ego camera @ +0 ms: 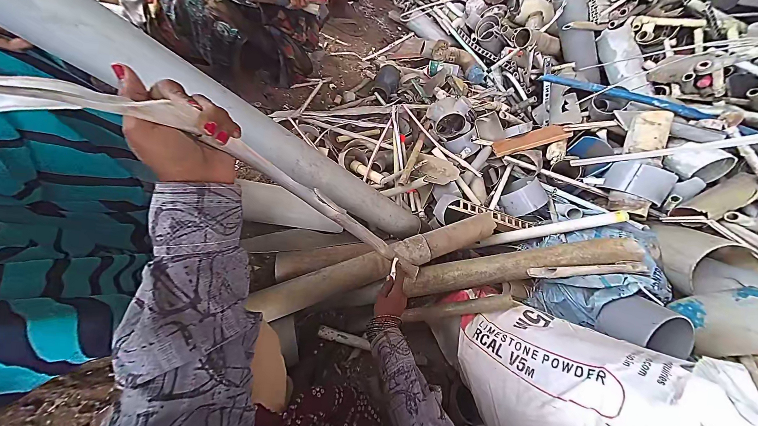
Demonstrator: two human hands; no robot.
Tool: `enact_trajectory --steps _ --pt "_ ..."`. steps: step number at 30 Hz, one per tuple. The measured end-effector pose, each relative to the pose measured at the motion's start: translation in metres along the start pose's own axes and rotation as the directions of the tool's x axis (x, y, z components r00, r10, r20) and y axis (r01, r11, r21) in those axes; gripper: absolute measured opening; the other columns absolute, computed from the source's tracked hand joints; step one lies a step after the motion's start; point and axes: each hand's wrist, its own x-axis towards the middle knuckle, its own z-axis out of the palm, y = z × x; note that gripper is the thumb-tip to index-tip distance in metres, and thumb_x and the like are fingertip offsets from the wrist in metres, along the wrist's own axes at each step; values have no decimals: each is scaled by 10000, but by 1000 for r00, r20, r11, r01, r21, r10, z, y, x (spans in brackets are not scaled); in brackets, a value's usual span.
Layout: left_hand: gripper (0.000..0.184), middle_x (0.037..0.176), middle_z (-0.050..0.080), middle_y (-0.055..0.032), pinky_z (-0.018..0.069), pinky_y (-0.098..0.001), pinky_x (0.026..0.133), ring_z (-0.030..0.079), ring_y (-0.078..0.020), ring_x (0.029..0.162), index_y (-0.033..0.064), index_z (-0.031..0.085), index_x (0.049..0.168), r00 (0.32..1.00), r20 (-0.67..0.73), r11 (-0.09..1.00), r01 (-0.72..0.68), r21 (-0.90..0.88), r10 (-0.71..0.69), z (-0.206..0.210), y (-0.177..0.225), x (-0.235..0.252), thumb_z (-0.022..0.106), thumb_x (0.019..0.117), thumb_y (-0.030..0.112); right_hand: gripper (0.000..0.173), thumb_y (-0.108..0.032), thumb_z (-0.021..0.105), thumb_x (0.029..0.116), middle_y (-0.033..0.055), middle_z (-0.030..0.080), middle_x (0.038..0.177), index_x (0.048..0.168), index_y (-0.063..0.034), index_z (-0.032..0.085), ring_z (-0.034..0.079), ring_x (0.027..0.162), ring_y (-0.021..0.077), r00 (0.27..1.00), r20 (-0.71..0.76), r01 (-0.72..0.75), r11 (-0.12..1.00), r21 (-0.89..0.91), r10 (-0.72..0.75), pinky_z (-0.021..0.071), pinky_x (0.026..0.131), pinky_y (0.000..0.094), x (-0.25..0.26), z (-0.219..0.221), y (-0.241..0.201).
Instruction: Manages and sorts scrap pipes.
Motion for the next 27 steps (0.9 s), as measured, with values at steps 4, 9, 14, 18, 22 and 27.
enact_trajectory --steps 4,9,14,18,22,27 --pt "619 475 466 76 479 -244 465 506 -66 435 219 451 665 1000 -1 1000 14 -3 -14 -5 1 1 38 1114 320 487 -124 467 1088 313 645 1277 1559 -34 384 633 1186 458 973 -45 -220 966 133 227 463 1024 560 19 -10 18" --pt "614 483 469 73 489 -248 475 514 -71 443 217 452 679 1000 -2 1000 20 -2 -20 0 -1 2 35 1114 336 488 -157 408 1108 292 695 1184 1589 -89 357 678 1104 456 993 8 -118 992 -49 119 493 977 574 12 -15 15" --pt "630 468 470 68 494 -246 477 526 -72 437 209 438 666 1000 -17 1000 25 11 -25 5 4 -1 11 1112 329 496 -174 406 1112 281 657 1289 1596 -97 333 643 1198 432 969 33 -241 968 -75 244 468 1029 554 30 -17 33" --pt "646 484 481 72 501 -240 497 531 -68 453 211 454 675 1000 17 1000 21 18 -21 6 3 -1 -9 1107 334 488 -173 368 1119 287 689 1209 1600 -102 335 668 1137 448 993 105 -39 983 -181 58 480 1004 562 19 -27 11" --pt "652 490 460 73 484 -241 480 512 -69 451 213 441 681 1000 11 1000 11 29 -12 5 1 -1 -28 1101 384 482 -175 368 1121 289 688 1206 1597 -106 344 666 1133 458 994 42 -95 990 -107 100 482 997 570 28 -19 19" --pt "684 506 490 62 502 -258 493 537 -81 470 194 459 736 998 53 999 -18 40 16 7 1 -3 -89 1075 423 491 -169 386 1116 286 649 1295 1601 -116 333 638 1199 440 990 121 -58 985 -163 79 467 1033 551 30 -34 -10"
